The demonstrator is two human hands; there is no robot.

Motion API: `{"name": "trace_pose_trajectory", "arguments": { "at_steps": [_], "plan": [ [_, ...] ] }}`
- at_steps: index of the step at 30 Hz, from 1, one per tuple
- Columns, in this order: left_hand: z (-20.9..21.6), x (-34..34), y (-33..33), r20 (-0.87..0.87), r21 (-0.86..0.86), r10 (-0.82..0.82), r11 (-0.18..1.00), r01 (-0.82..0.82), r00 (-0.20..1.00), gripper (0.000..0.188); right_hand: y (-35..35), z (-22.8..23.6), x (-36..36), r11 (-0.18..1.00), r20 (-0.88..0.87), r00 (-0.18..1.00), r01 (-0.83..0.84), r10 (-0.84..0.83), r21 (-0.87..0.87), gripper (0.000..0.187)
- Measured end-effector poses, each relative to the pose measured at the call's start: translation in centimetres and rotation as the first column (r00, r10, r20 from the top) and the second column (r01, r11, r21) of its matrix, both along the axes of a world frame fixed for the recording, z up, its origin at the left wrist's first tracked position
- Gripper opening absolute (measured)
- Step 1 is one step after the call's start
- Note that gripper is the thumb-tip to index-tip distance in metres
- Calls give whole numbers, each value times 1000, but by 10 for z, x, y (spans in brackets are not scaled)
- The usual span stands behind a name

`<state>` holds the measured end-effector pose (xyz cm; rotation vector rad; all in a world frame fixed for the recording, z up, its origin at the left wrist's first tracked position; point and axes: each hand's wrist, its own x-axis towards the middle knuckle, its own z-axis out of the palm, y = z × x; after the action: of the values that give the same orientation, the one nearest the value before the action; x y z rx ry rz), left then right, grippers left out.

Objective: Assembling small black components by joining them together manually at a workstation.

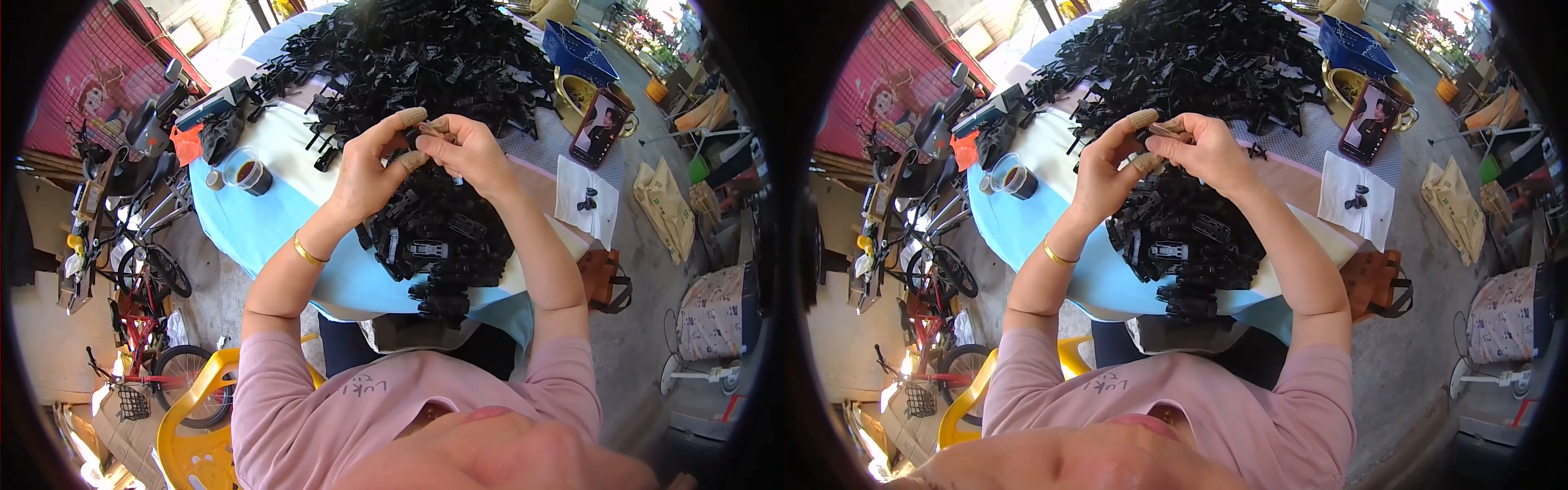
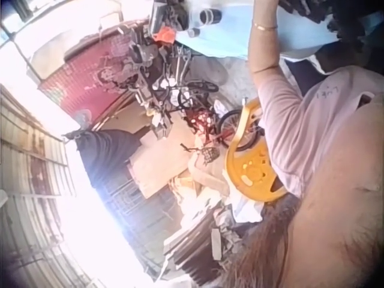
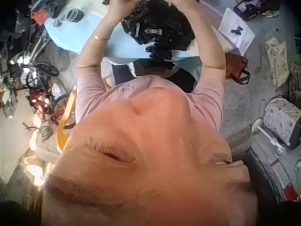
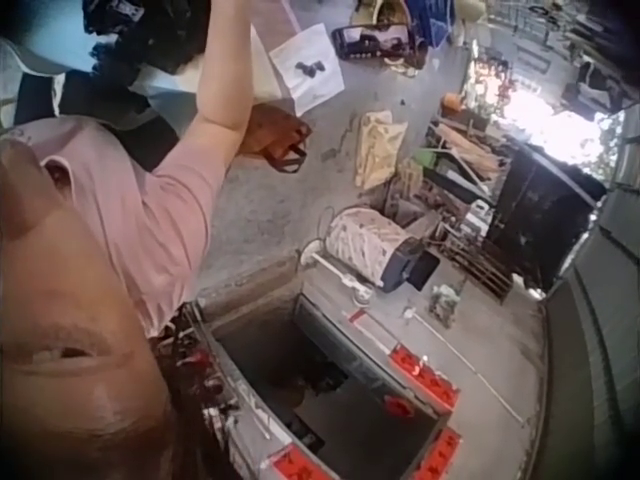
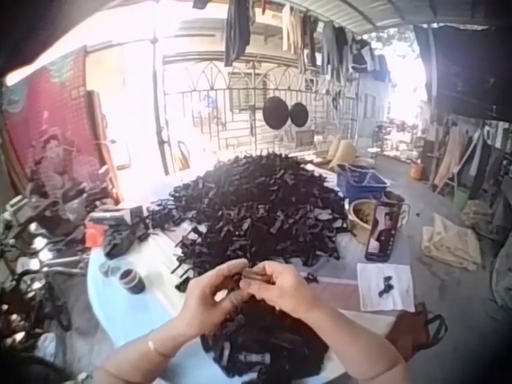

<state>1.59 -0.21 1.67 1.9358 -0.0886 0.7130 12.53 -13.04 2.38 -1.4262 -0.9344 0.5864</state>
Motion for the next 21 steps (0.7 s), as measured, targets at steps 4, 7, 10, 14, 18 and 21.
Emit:
{"name": "trace_pose_trajectory", "arguments": {
  "at_steps": [4,7,10,14,18,21],
  "plan": [
    [-1,-1,9,-39,-235,-60,971,49,997,44,0,0,0,993,-194,975,-95,107,70,17],
    [5,0,8,15,-402,-137,906,131,991,37,0,3,-7,997,-46,998,-43,46,57,19],
    [4,0,8,20,-326,-109,939,110,994,38,-2,1,-6,1000,178,984,18,-20,16,18],
    [5,-4,5,19,-284,-58,957,61,998,36,-2,1,-9,1000,218,976,0,-7,31,17],
    [2,-7,7,53,-216,-22,976,33,998,30,0,2,-17,999,162,986,37,-39,16,16],
    [2,-11,3,-4,-151,14,988,-14,1000,27,-1,1,-20,998,146,987,60,-61,12,16]
  ]
}}
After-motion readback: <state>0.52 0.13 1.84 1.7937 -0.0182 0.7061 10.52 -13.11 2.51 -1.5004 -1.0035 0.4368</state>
